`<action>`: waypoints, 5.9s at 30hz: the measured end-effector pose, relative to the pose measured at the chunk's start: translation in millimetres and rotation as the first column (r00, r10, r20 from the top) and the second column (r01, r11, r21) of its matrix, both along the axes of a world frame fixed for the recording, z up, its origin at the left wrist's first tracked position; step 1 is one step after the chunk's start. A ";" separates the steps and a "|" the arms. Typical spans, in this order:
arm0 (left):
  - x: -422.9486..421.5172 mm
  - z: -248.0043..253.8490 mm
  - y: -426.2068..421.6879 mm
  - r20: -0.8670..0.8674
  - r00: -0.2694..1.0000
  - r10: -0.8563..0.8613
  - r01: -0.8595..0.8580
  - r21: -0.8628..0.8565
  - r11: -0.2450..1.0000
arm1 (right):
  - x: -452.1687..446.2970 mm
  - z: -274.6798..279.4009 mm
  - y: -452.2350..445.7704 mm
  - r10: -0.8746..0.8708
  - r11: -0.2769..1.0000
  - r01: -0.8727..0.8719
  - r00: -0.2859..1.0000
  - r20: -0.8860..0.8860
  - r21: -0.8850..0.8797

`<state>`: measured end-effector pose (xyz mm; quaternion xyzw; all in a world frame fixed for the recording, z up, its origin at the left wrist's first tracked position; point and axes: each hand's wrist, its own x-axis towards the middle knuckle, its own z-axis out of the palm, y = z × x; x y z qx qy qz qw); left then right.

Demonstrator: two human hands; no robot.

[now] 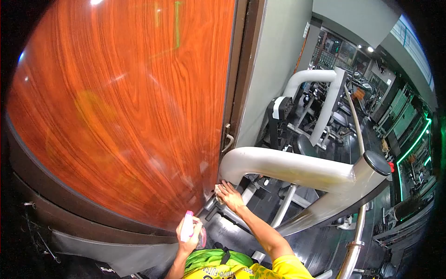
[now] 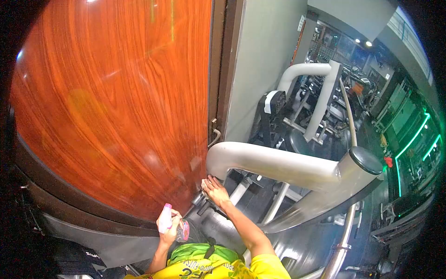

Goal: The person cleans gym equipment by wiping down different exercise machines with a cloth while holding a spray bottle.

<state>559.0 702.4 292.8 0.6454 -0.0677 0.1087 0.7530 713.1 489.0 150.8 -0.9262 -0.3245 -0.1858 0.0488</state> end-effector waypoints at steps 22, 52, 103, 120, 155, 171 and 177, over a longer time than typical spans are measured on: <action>9.7 -3.1 -9.5 -0.068 0.996 -0.054 0.056 0.017 0.998 | -10.0 90.5 -33.8 -0.168 -0.487 -0.304 0.953 0.254 0.819; -11.5 -4.7 5.7 -0.099 0.992 0.081 -0.081 0.006 0.997 | -30.7 63.6 28.6 -0.186 0.705 0.237 0.971 -0.148 0.668; 5.5 -20.4 -6.9 -0.106 0.994 0.003 0.002 0.046 0.999 | 22.0 261.7 -1.9 -0.367 0.921 0.389 0.891 0.266 -0.032; -21.8 -16.3 14.7 -0.242 0.944 0.223 -0.234 -0.018 0.972 | 131.6 -17.8 81.7 -0.315 0.597 -0.088 0.888 -0.334 -0.798; 11.7 18.6 -41.4 -0.046 0.940 -0.338 0.327 -0.166 0.930 | -126.9 372.7 -90.8 -0.792 0.602 0.745 0.510 0.335 0.287; 25.1 18.6 -41.4 0.000 0.940 -0.340 0.339 -0.100 0.936 | -150.5 303.5 -82.2 -0.533 0.732 0.418 0.843 0.071 0.538; 22.8 27.0 -48.7 -0.006 0.919 -0.394 0.389 -0.145 0.910 | -153.3 303.5 -124.4 -0.779 0.627 0.210 0.178 0.602 0.750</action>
